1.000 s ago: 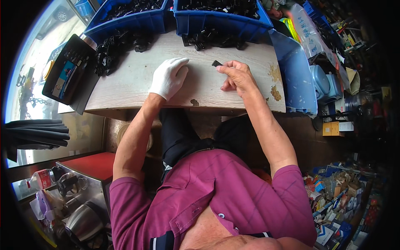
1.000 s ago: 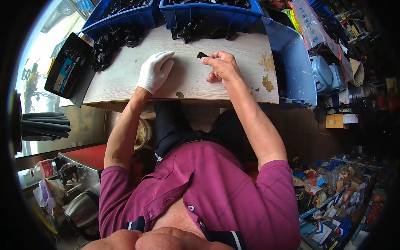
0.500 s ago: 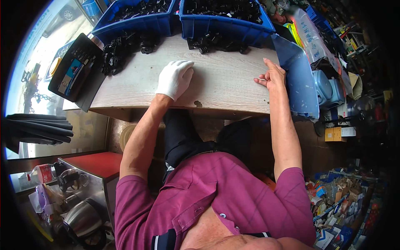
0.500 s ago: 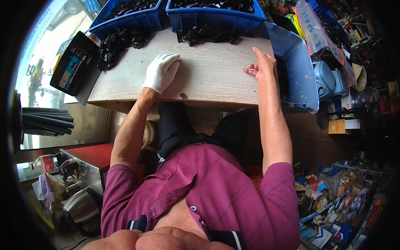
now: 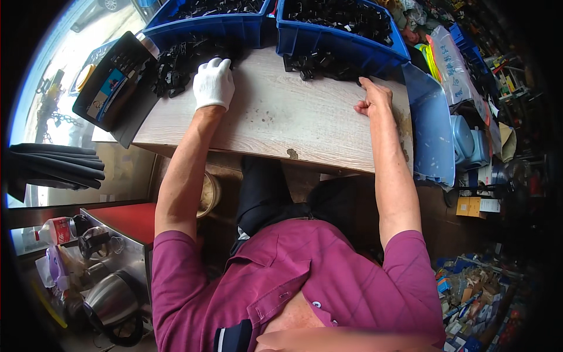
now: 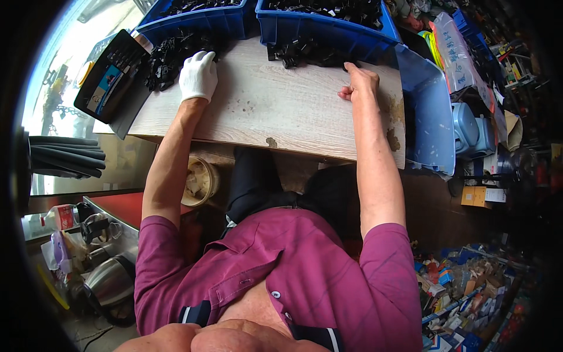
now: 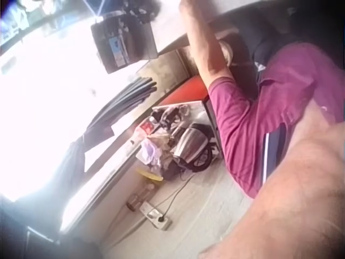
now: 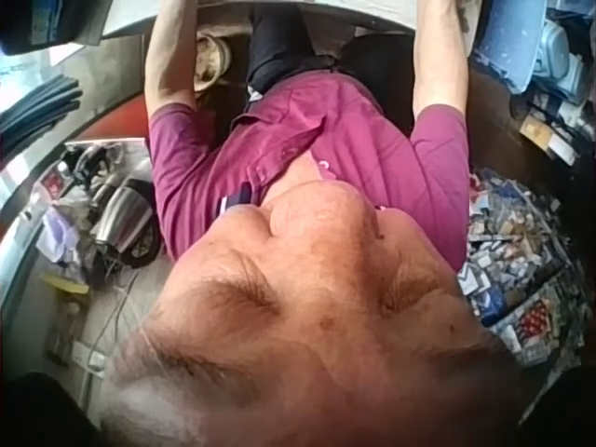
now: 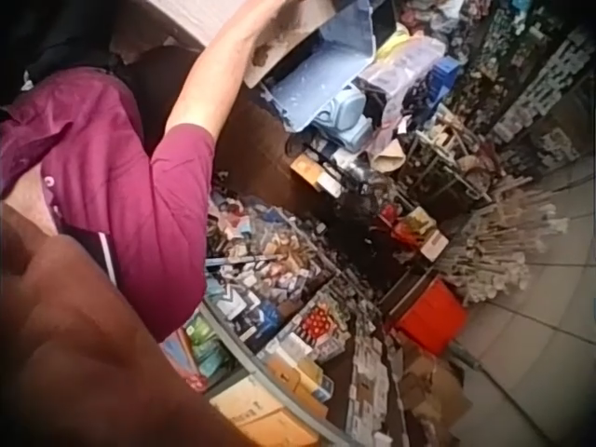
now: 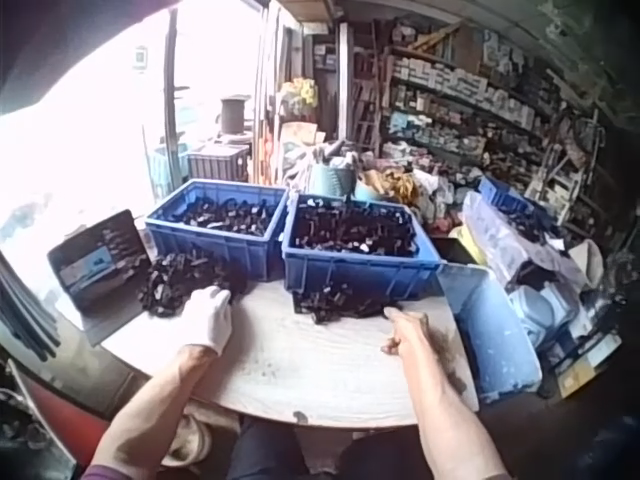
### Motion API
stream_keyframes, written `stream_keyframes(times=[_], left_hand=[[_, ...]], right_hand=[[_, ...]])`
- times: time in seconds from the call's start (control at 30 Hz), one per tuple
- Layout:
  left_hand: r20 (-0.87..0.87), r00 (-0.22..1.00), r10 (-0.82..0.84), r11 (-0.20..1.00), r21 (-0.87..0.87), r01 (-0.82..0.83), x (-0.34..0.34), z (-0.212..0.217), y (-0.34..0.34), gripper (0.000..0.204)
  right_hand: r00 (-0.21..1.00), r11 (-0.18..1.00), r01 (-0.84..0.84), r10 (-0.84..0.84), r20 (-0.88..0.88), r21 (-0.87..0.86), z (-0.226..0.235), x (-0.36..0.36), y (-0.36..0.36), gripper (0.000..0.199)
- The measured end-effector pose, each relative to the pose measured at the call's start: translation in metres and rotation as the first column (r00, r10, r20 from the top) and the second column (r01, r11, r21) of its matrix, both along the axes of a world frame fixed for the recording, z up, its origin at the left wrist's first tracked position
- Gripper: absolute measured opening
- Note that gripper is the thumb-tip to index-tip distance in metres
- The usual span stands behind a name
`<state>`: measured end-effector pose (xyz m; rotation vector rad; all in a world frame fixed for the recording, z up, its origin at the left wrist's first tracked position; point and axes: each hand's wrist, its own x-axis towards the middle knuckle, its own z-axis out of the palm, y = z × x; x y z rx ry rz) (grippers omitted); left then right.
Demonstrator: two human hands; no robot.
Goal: Manually assembling small black plastic components at a workshop bench.
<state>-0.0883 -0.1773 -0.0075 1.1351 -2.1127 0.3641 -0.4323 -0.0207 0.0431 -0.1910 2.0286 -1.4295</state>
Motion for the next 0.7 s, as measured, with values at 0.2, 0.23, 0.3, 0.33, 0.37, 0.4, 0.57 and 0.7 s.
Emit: stream_keyframes(times=[0.2, 0.23, 0.3, 0.33, 0.37, 0.4, 0.57, 0.7], left_hand=[[-0.065, 0.998, -0.024, 0.999, 0.02, 0.025, 0.001, -0.001, -0.007, 0.014], [-0.064, 0.998, -0.024, 0.999, 0.021, 0.025, 0.002, -0.001, -0.007, 0.014], [-0.052, 0.997, -0.06, 0.997, 0.041, 0.062, 0.004, 0.003, -0.009, 0.011], [-0.053, 0.997, -0.064, 0.997, 0.041, 0.066, 0.004, 0.004, -0.009, 0.011], [-0.035, 0.994, -0.106, 0.991, 0.083, 0.109, 0.005, 0.004, -0.006, 0.011], [-0.019, 0.989, -0.149, 0.981, 0.124, 0.151, 0.006, 0.005, -0.003, 0.01], [-0.047, 0.977, -0.209, 0.939, 0.271, 0.214, 0.008, 0.011, 0.012, 0.016], [-0.199, 0.965, -0.172, 0.973, 0.116, 0.197, -0.005, 0.006, 0.035, 0.023]], right_hand=[[0.999, 1.0, 0.013, -0.013, -0.049, -0.001, -0.001, 0.005, -0.014, 0.028], [0.999, 1.0, 0.013, -0.013, -0.048, 0.0, -0.001, 0.006, -0.012, 0.028], [1.0, 0.999, -0.022, 0.021, -0.02, -0.035, -0.002, 0.004, -0.008, 0.026], [1.0, 0.999, -0.019, 0.018, -0.021, -0.035, -0.001, 0.001, -0.005, 0.026], [0.998, 0.997, -0.067, 0.067, -0.002, -0.043, 0.001, 0.0, 0.0, 0.024], [0.993, 0.992, -0.114, 0.115, 0.017, -0.052, 0.002, 0.0, 0.005, 0.023], [0.948, 0.949, -0.315, 0.313, -0.054, -0.021, 0.012, 0.023, 0.033, 0.018], [0.89, 0.9, -0.436, 0.435, -0.135, 0.026, 0.002, 0.04, 0.047, 0.018]])
